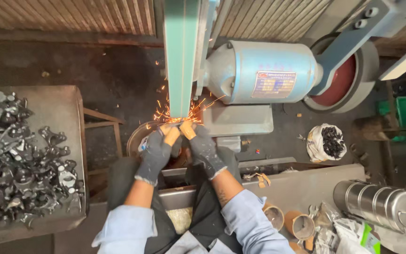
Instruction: The person sits at a belt grinder and grinds small cast metal parts one at a time, holding each piece against the moving belt with both gloved hands, producing sparks. They take new parts from a tray of finished and unfinished castings, grind the edges, and place the ground pieces aside.
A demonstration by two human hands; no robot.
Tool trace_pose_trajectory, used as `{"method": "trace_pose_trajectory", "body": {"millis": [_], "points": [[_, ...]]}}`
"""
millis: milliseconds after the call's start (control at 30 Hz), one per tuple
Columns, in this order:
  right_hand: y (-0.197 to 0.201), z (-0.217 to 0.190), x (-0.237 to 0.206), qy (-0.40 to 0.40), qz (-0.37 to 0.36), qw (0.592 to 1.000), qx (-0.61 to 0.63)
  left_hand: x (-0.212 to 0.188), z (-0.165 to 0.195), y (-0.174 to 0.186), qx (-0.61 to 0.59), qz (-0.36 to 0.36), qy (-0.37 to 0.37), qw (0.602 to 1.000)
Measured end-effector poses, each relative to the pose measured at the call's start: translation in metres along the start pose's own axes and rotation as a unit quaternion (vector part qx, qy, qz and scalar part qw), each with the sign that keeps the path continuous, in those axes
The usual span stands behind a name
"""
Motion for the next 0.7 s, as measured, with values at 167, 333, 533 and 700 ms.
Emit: {"method": "trace_pose_trajectory", "body": {"millis": [167,333,533,700], "points": [[0.018,-0.014,-0.022,-0.139,0.117,0.972,0.15,0.01,-0.008,-0.005,0.053,0.056,-0.052,0.996],[0.004,-0.029,-0.021,0.049,0.075,0.986,0.142,0.022,-0.02,-0.033,0.02,0.013,-0.044,0.999],[0.02,-0.026,-0.006,0.025,0.059,0.982,0.179,0.017,-0.016,-0.036,0.006,0.115,-0.043,0.992],[0.02,-0.041,-0.028,0.002,-0.033,0.876,0.481,-0.006,-0.017,-0.037,-0.092,-0.117,0.118,0.982]]}}
Point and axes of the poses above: each hand's wrist, its own x-axis towards the middle knuckle, its own y-axis out of the back of the hand, z = x × y, the point moved 5 cm from there along x, towards the middle knuckle, and after that the axes turned 15 degrees about x, right-handed, at the moved point
